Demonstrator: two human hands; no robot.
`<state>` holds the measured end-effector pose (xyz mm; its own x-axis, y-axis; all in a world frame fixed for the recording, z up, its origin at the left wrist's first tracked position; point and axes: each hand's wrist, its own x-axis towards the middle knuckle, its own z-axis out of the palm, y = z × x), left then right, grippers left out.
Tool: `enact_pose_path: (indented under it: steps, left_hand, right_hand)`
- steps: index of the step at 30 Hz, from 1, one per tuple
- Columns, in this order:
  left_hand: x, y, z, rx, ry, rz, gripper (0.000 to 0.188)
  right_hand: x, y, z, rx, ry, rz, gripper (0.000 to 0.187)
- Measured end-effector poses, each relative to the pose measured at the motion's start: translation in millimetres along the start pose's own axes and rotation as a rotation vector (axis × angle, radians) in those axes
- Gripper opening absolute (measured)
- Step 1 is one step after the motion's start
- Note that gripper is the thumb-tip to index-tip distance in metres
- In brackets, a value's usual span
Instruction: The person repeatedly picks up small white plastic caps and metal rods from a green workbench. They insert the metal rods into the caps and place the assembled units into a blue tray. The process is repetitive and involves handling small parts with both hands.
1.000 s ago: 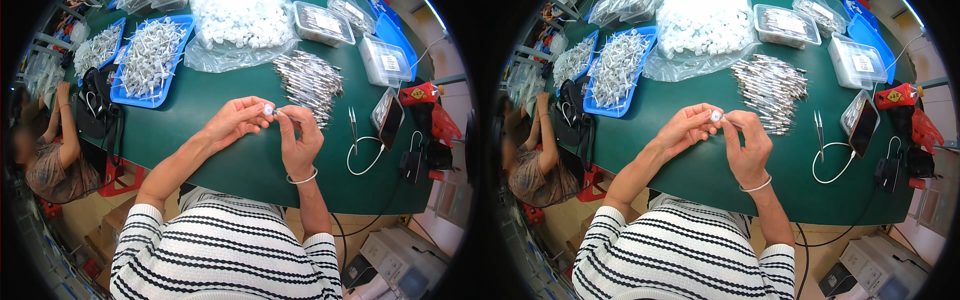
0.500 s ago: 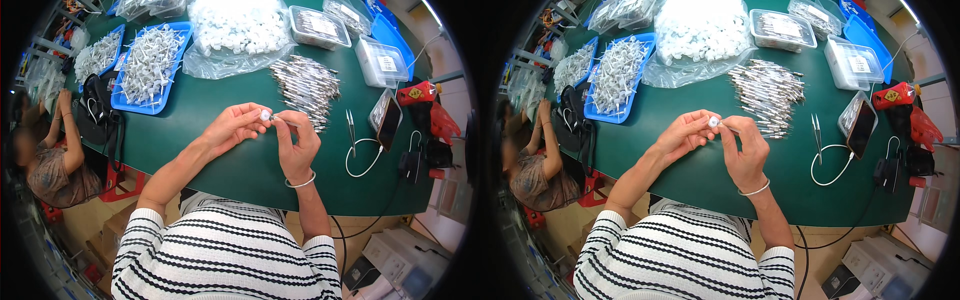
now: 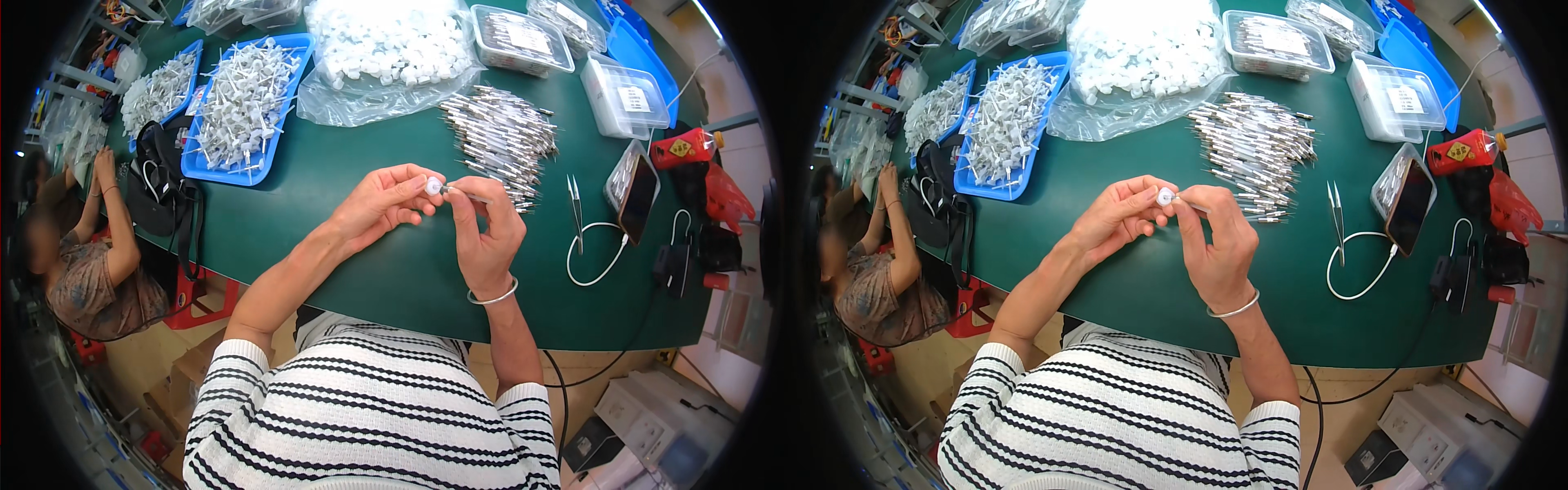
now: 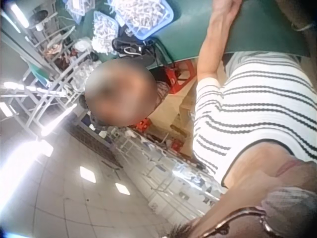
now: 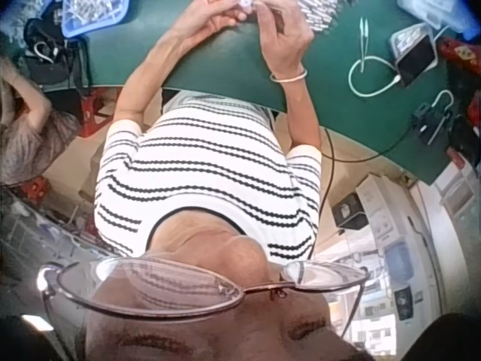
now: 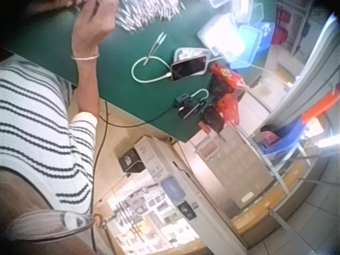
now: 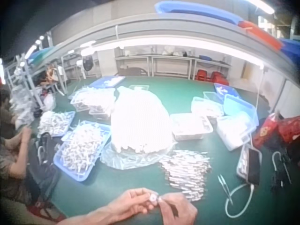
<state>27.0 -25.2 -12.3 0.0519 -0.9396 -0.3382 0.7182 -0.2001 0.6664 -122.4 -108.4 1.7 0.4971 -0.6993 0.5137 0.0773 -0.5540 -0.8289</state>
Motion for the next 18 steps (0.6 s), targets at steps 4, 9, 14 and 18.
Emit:
enact_pose_path:
  steps: [4, 9, 14, 18]
  left_hand:
    - [-0.2, 0.0, -0.6, 0.004, 0.002, 0.002, 0.025]
    - [1.0, -1.4, -5.0, 0.012, -0.038, 0.017, 0.028]
    - [0.2, -0.2, -1.4, 0.036, 0.006, 0.004, 0.025]
    - [0.0, 0.0, -1.4, 0.050, 0.003, 0.014, 0.026]
  right_hand:
    - [0.3, -0.2, 0.1, 0.006, -0.010, -0.006, 0.011]
    - [1.3, -0.9, -0.4, -0.002, -0.012, -0.024, 0.011]
    - [0.5, -0.2, -0.3, -0.008, -0.018, -0.024, 0.010]
    - [1.0, 0.2, -0.9, -0.020, -0.022, -0.034, 0.010]
